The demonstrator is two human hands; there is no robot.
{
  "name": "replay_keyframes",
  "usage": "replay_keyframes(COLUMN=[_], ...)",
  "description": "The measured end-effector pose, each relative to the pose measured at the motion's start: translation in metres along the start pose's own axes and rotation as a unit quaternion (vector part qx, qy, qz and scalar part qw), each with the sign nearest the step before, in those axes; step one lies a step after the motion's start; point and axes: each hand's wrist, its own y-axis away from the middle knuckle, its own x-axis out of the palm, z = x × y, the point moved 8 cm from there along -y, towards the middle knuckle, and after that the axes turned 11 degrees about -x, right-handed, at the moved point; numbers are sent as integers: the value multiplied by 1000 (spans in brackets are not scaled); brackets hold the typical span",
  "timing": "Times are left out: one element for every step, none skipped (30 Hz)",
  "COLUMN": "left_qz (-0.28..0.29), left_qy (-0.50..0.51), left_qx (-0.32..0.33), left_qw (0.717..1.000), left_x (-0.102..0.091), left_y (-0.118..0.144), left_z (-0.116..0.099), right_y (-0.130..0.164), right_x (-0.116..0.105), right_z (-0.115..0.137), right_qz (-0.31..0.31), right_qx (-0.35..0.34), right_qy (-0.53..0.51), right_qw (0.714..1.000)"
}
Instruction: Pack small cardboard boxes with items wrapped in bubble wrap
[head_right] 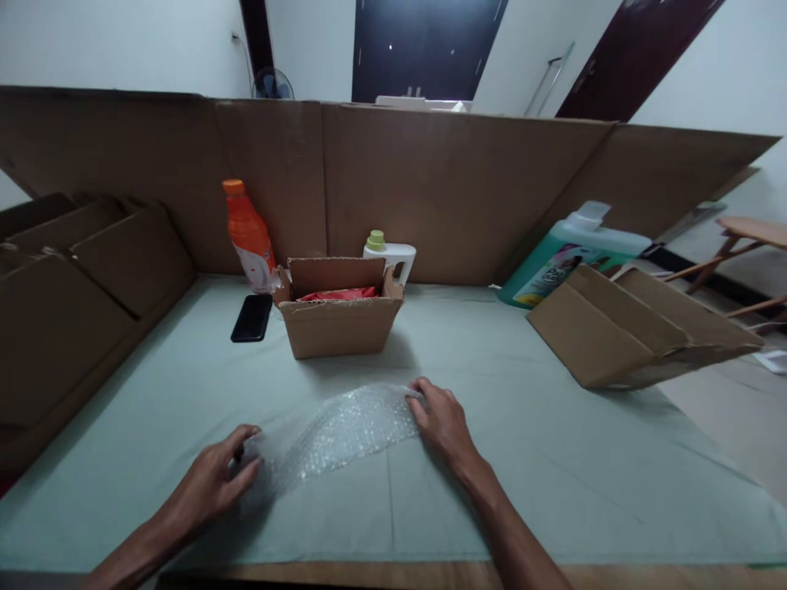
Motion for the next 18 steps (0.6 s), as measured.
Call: replay_keyframes(left_qz=[20,41,65,91,121,152,183,209,225,231,226,210,179,134,81,19,-39,-72], left_qy=[19,38,58,80,100,116,125,125,118,107,95,86,85,95,112,137,165,178], left_qx=[-27,-47,-59,-63,-62,-58,-54,-52,-51,-52,-55,-59,-63,-65,-66,-63,-57,-53], left_qw=[999,997,994,991,986,980,974,969,966,966,968,972,978,984,988,988,984,980], left_x=[3,7,13,20,27,33,36,37,35,29,21,11,0,-11,-21,-30,-36,-35], left_y=[15,30,44,57,68,77,83,86,85,80,72,58,40,17,-7,-33,-58,-82], left_z=[1,2,2,0,-2,-6,-9,-13,-16,-18,-19,-20,-19,-19,-18,-17,-17,-17], right_y=[-11,-24,-37,-50,-62,-72,-79,-84,-85,-83,-80,-76,-72,-69,-68,-70,-74,-80], right_x=[1,5,10,16,23,29,33,35,36,34,31,27,24,20,19,19,20,23], right_z=[9,19,30,41,51,59,65,68,68,64,56,46,34,21,9,-2,-11,-18], right_qz=[1,2,4,4,2,-2,-10,-20,-31,-42,-54,-66,-78,-91,-102,-111,-118,-120], right_qx=[-14,-31,-50,-68,-83,-94,-99,-100,-96,-89,-77,-61,-41,-19,2,22,37,47], right_qy=[-5,-12,-20,-27,-33,-37,-40,-42,-45,-49,-54,-60,-65,-71,-79,-88,-98,-110], right_qw=[1000,999,999,997,996,995,994,994,994,994,994,994,994,993,992,990,988,985])
